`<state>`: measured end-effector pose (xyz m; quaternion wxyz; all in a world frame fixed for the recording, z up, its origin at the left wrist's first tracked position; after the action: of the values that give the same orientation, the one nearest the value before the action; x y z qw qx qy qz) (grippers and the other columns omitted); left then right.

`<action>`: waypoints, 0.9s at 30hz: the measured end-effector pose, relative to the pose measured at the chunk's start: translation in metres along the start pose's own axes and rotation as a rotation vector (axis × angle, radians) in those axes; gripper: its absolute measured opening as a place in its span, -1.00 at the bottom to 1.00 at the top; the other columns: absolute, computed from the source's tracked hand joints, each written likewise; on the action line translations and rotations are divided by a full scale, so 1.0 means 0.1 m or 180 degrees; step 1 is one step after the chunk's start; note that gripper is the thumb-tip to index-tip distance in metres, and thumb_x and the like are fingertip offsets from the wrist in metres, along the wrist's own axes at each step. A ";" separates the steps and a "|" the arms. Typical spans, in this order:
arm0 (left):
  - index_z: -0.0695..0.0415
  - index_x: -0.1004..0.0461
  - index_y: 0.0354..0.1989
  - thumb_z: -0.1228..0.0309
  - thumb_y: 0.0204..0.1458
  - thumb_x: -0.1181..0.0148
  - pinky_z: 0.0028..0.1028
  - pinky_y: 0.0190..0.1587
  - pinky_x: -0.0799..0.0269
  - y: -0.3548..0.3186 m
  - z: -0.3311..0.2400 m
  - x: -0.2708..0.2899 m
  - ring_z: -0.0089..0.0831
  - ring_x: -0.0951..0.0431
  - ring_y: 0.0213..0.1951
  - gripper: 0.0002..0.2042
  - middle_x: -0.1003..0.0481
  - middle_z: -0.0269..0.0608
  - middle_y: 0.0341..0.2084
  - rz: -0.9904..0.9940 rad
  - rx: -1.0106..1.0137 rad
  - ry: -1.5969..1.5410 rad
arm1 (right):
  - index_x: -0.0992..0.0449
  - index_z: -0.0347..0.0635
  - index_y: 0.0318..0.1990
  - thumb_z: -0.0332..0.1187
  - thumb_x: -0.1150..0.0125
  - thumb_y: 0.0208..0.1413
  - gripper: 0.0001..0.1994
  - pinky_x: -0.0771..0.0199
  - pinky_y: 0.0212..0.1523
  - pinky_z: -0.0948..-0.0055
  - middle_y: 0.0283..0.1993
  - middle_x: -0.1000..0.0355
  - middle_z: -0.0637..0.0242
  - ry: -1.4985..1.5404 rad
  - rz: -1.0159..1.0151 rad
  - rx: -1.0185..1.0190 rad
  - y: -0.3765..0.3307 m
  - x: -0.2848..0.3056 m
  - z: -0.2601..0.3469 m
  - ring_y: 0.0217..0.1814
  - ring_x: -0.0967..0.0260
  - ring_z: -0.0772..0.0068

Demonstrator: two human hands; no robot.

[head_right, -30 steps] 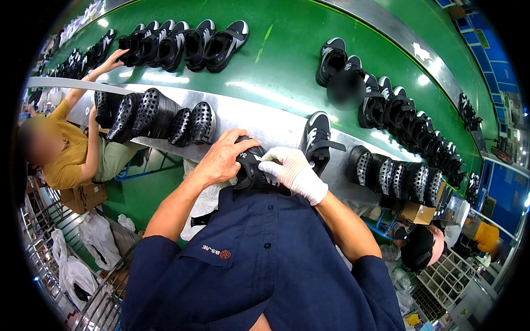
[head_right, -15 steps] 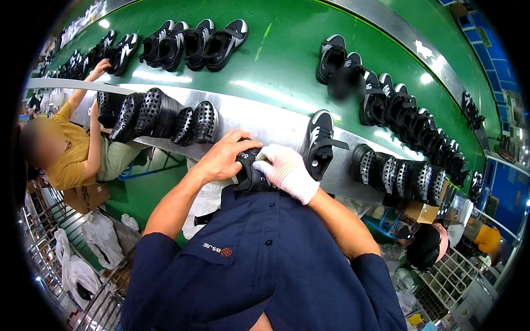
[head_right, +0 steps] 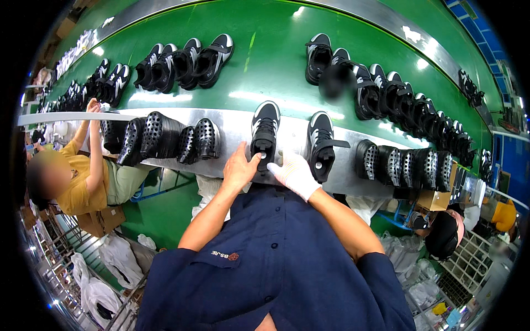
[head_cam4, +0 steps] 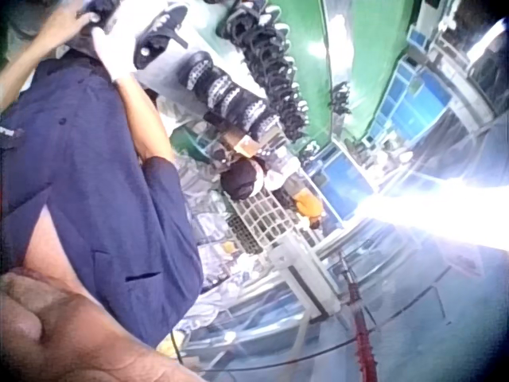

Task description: The person handles black and white shoes on a conveyor belt, turning them over and checking their interior and exterior.

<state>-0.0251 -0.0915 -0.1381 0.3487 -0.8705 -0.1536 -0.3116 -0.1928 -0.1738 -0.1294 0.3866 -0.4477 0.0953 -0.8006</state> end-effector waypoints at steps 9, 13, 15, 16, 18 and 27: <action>0.14 -0.53 -0.18 0.50 -0.02 -0.39 -0.17 -0.14 -0.51 -0.07 -0.28 0.07 -0.11 -0.55 -0.20 -0.77 -0.47 -0.14 -0.33 -0.1271 -0.2434 0.0281 | -0.62 -0.35 -0.34 -0.06 -0.15 0.28 -0.56 -0.53 -0.07 -0.08 -0.33 -0.56 -0.23 -0.0082 -0.0454 -0.0163 0.29 -0.32 -0.14 -0.18 -0.55 -0.28; 0.19 -0.51 -0.22 0.55 -0.02 -0.32 -0.13 -0.13 -0.49 -0.03 -0.33 -0.02 -0.05 -0.54 -0.20 -0.81 -0.47 -0.08 -0.33 -0.1083 -0.2483 0.0450 | -0.58 -0.34 -0.28 -0.07 -0.18 0.28 -0.59 -0.52 -0.11 -0.08 -0.34 -0.54 -0.23 -0.0026 -0.0704 -0.0073 0.27 -0.31 -0.07 -0.19 -0.54 -0.29; 0.17 -0.49 -0.21 0.55 0.00 -0.31 -0.11 -0.12 -0.48 -0.07 -0.35 0.06 -0.02 -0.54 -0.19 -0.81 -0.48 -0.03 -0.31 -0.1175 -0.2197 0.0519 | -0.57 -0.33 -0.23 -0.06 -0.22 0.28 -0.60 -0.51 -0.15 -0.09 -0.33 -0.54 -0.24 0.0166 -0.0692 0.0126 0.17 -0.24 -0.10 -0.20 -0.53 -0.31; 0.16 -0.50 -0.20 0.55 0.00 -0.30 -0.11 -0.12 -0.48 -0.14 -0.38 0.15 -0.02 -0.53 -0.18 -0.81 -0.48 -0.03 -0.30 -0.1269 -0.2059 0.0507 | -0.58 -0.34 -0.20 -0.07 -0.24 0.29 -0.61 -0.53 -0.18 -0.03 -0.32 -0.53 -0.25 0.0029 -0.0701 -0.0020 0.02 -0.11 -0.07 -0.21 -0.54 -0.31; 0.18 -0.52 -0.20 0.55 0.05 -0.28 -0.13 -0.14 -0.51 -0.33 -0.51 0.24 -0.02 -0.57 -0.22 -0.85 -0.52 -0.02 -0.32 -0.1099 -0.2183 0.0309 | -0.58 -0.33 -0.16 -0.16 -0.26 0.28 -0.67 -0.57 -0.17 0.06 -0.35 -0.55 -0.17 0.0522 -0.0818 -0.0242 -0.36 0.30 -0.14 -0.24 -0.56 -0.26; 0.26 -0.65 -0.20 0.30 0.11 -0.35 -0.09 -0.13 -0.51 -0.41 -1.15 -0.81 0.05 -0.57 -0.21 -0.75 -0.57 0.08 -0.28 0.0154 -0.2453 0.0625 | -0.48 -0.34 -0.12 -0.16 -0.40 0.09 -0.59 -0.53 -0.05 0.00 -0.16 -0.54 -0.15 0.0955 -0.1953 -0.1203 -0.42 -0.08 -1.19 -0.09 -0.53 -0.23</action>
<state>-0.1565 -0.1472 -0.1043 0.0168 -0.9070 0.0292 -0.4198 -0.3070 -0.1626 -0.1829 0.0217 -0.3967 0.1583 -0.9039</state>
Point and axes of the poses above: each hand's wrist, its own y-axis towards the middle knuckle, its own x-axis out of the back of the hand, z = x × y, the point moved 5 cm from there along y, towards the middle knuckle
